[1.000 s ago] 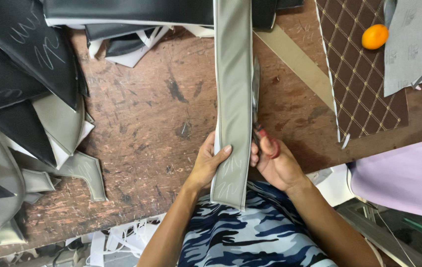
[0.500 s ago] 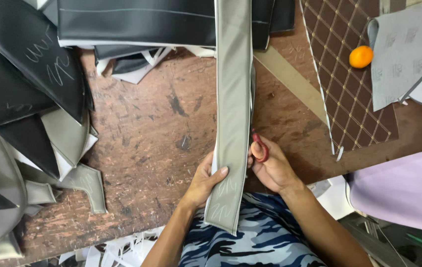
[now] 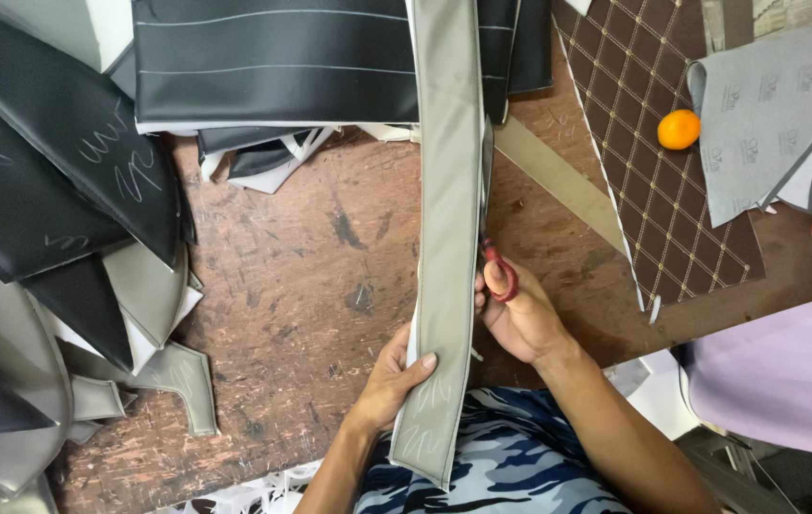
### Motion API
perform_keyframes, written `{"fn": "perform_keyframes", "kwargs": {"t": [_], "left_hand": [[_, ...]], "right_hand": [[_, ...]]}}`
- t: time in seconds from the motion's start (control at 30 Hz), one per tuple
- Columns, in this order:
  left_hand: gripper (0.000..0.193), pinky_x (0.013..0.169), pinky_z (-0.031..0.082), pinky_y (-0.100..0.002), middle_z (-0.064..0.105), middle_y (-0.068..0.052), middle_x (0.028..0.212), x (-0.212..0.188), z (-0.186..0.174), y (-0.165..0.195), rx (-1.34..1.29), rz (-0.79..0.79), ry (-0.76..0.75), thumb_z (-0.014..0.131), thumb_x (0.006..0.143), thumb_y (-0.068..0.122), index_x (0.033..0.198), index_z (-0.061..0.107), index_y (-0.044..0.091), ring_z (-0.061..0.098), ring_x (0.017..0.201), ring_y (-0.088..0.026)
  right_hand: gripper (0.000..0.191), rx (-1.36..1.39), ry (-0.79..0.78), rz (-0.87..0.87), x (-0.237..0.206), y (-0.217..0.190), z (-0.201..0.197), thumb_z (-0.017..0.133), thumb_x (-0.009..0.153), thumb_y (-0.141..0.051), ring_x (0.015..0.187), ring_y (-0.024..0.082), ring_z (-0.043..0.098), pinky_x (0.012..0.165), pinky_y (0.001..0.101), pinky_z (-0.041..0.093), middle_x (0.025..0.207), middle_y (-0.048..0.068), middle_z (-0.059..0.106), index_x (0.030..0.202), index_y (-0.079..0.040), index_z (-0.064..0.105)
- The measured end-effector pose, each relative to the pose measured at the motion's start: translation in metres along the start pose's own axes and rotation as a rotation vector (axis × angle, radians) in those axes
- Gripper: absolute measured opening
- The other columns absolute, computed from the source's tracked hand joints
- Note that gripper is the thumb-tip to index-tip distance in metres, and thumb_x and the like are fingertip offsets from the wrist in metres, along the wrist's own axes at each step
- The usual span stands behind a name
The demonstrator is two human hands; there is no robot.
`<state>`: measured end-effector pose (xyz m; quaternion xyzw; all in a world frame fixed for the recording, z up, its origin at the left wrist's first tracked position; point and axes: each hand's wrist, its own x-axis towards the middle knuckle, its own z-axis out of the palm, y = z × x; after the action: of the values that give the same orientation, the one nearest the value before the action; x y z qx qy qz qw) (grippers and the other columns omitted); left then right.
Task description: The person holds cut leather/vinyl cover pieces one at a time and uses scissors to trim away excess white foam backing along the curved edges, rotating each piece to reach all sides. Trimmed pieces are set on a pile of finished covers on the worktable.
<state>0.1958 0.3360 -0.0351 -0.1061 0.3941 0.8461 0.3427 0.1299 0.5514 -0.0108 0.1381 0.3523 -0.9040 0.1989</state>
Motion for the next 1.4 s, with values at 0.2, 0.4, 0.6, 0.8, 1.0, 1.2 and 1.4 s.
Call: {"fn": "perform_keyframes", "kwargs": {"t": [0.2, 0.4, 0.6, 0.8, 1.0, 1.2, 1.4], "left_hand": [[0.069, 0.082, 0.061, -0.032, 0.071, -0.009, 0.116, -0.002, -0.003, -0.003, 0.017, -0.042, 0.005, 0.076, 0.089, 0.022, 0.148, 0.044, 0.005, 0.070, 0.094, -0.013], [0.069, 0.083, 0.060, -0.030, 0.071, -0.007, 0.116, -0.009, -0.004, -0.002, -0.009, -0.040, 0.021, 0.077, 0.089, 0.022, 0.147, 0.046, 0.004, 0.069, 0.094, -0.012], [0.069, 0.084, 0.059, -0.030, 0.070, -0.007, 0.116, -0.012, -0.005, -0.001, -0.012, -0.023, 0.004, 0.078, 0.089, 0.022, 0.148, 0.046, 0.005, 0.069, 0.095, -0.012], [0.071, 0.088, 0.058, -0.030, 0.070, -0.006, 0.119, -0.015, -0.007, -0.004, 0.027, -0.075, -0.006, 0.078, 0.087, 0.022, 0.149, 0.046, 0.005, 0.069, 0.100, -0.011], [0.072, 0.090, 0.058, -0.031, 0.069, -0.006, 0.121, -0.018, -0.010, -0.002, 0.039, -0.060, -0.009, 0.079, 0.087, 0.022, 0.149, 0.046, 0.005, 0.068, 0.102, -0.012], [0.066, 0.091, 0.057, -0.029, 0.070, -0.005, 0.120, -0.020, -0.013, -0.006, 0.113, -0.088, -0.062, 0.077, 0.090, 0.021, 0.147, 0.050, 0.004, 0.067, 0.102, -0.010], [0.064, 0.092, 0.056, -0.030, 0.070, -0.004, 0.118, -0.021, -0.013, -0.014, 0.097, -0.120, -0.082, 0.078, 0.090, 0.020, 0.146, 0.051, 0.005, 0.066, 0.102, -0.010]], "right_hand": [[0.034, 0.002, -0.011, -0.014, 0.011, -0.008, -0.003, 0.070, 0.098, -0.037, 0.081, 0.014, 0.054, 0.076, 0.0281, 0.046, 0.089, 0.001, 0.058, 0.106, -0.005, 0.059], [0.033, -0.078, -0.014, 0.012, 0.018, -0.021, -0.001, 0.072, 0.094, -0.036, 0.076, 0.011, 0.053, 0.073, 0.0266, 0.045, 0.087, -0.001, 0.057, 0.109, -0.008, 0.062], [0.033, -0.132, -0.032, 0.005, 0.018, -0.017, -0.006, 0.074, 0.096, -0.035, 0.077, 0.012, 0.054, 0.074, 0.0283, 0.047, 0.087, 0.000, 0.058, 0.099, -0.006, 0.058], [0.033, -0.046, -0.048, -0.041, 0.047, -0.027, -0.009, 0.073, 0.093, -0.037, 0.079, 0.010, 0.054, 0.075, 0.0248, 0.046, 0.086, -0.003, 0.057, 0.108, -0.009, 0.063], [0.028, -0.146, -0.042, -0.032, 0.052, -0.030, -0.014, 0.074, 0.097, -0.032, 0.080, 0.008, 0.054, 0.075, 0.0238, 0.045, 0.090, -0.002, 0.059, 0.104, -0.008, 0.061], [0.030, -0.065, -0.035, -0.062, 0.070, -0.039, -0.012, 0.073, 0.095, -0.035, 0.081, 0.009, 0.056, 0.077, 0.0242, 0.047, 0.090, -0.002, 0.061, 0.107, -0.009, 0.063], [0.036, -0.246, -0.006, -0.099, 0.074, -0.043, -0.003, 0.075, 0.093, -0.029, 0.089, 0.010, 0.063, 0.084, 0.0268, 0.053, 0.100, 0.000, 0.067, 0.116, -0.003, 0.064]]}}
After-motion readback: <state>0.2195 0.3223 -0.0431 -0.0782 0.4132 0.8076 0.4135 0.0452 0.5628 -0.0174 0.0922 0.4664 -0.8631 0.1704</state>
